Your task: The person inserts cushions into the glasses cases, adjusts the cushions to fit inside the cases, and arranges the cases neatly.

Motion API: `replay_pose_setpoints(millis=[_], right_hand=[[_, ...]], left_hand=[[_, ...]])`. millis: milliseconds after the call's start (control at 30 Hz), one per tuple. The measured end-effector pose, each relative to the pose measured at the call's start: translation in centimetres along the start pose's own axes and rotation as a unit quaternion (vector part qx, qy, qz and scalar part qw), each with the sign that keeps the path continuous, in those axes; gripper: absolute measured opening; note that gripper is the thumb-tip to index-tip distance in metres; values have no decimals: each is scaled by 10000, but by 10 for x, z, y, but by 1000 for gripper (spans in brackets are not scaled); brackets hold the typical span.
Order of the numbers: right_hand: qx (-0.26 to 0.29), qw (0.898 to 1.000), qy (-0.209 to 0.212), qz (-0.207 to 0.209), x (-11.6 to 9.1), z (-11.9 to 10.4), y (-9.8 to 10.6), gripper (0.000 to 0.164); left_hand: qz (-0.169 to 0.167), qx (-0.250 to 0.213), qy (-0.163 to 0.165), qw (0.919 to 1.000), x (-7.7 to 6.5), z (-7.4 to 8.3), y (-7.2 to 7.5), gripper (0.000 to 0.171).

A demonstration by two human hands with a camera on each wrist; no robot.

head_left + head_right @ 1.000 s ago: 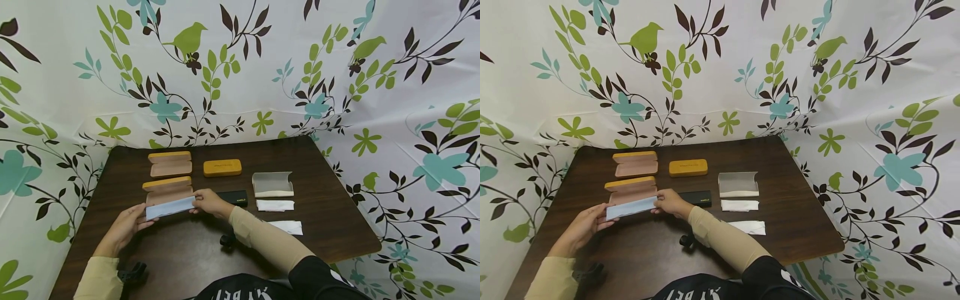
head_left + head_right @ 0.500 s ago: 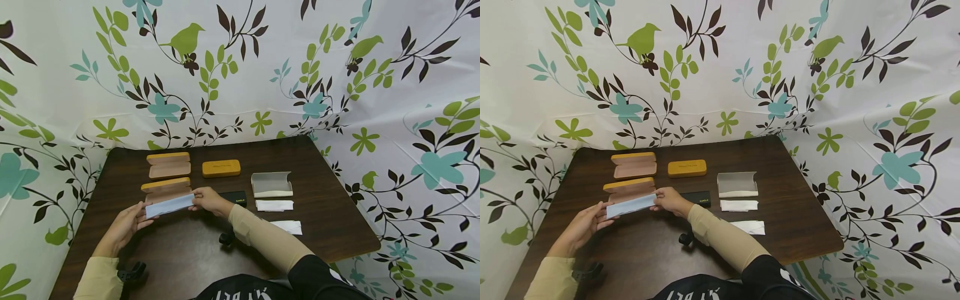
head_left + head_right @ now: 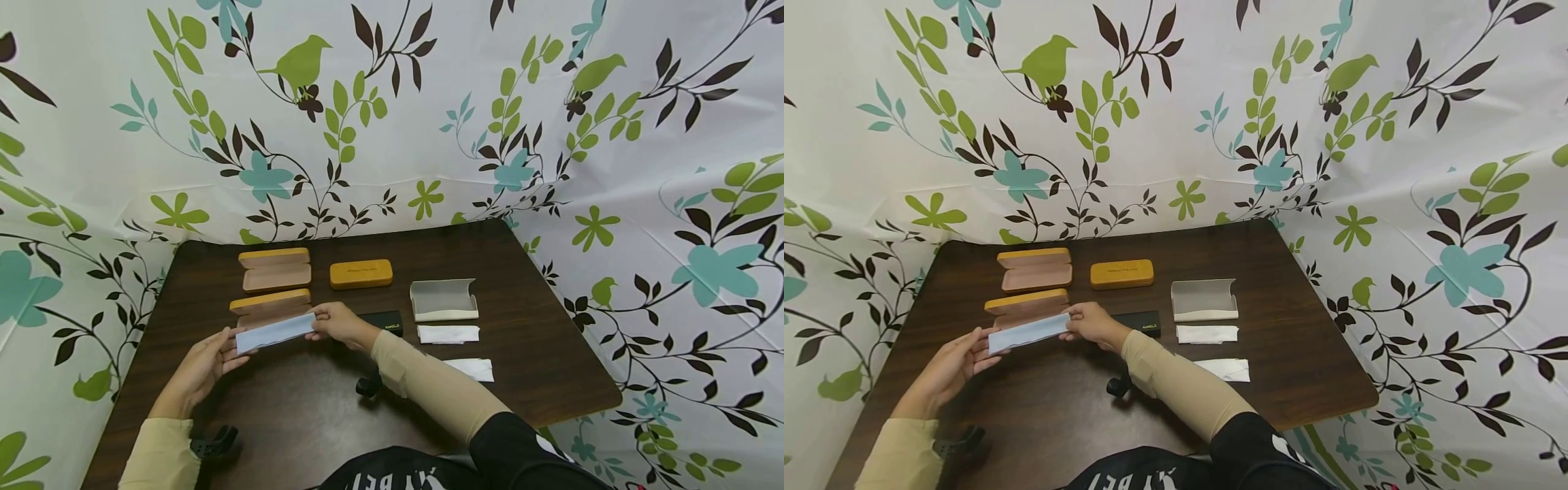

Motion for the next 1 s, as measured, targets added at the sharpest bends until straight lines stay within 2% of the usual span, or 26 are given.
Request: replay_pose_setpoints(millis=[167, 367, 1000], right_hand=[[16, 10000, -9, 40, 2, 0, 1, 35], [71, 9999, -45, 77, 4, 1, 2, 34], [224, 9996, -124, 90, 9, 3, 5, 36]], left_hand=[[15, -79, 2, 10000, 2, 0, 1, 55], [151, 34, 152, 9998, 3, -1, 4, 65], [100, -51, 205, 9997, 8, -2, 5, 71]])
Point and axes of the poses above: each hand's wrist, its own x-axis towards the middle knuckle, its own y-axis out of the back of the hand, z = x × y, the point moved 8 cm from there along x, towards the middle knuckle, and after that the axes turned 1 degree about -z, right-handed, at the moved point
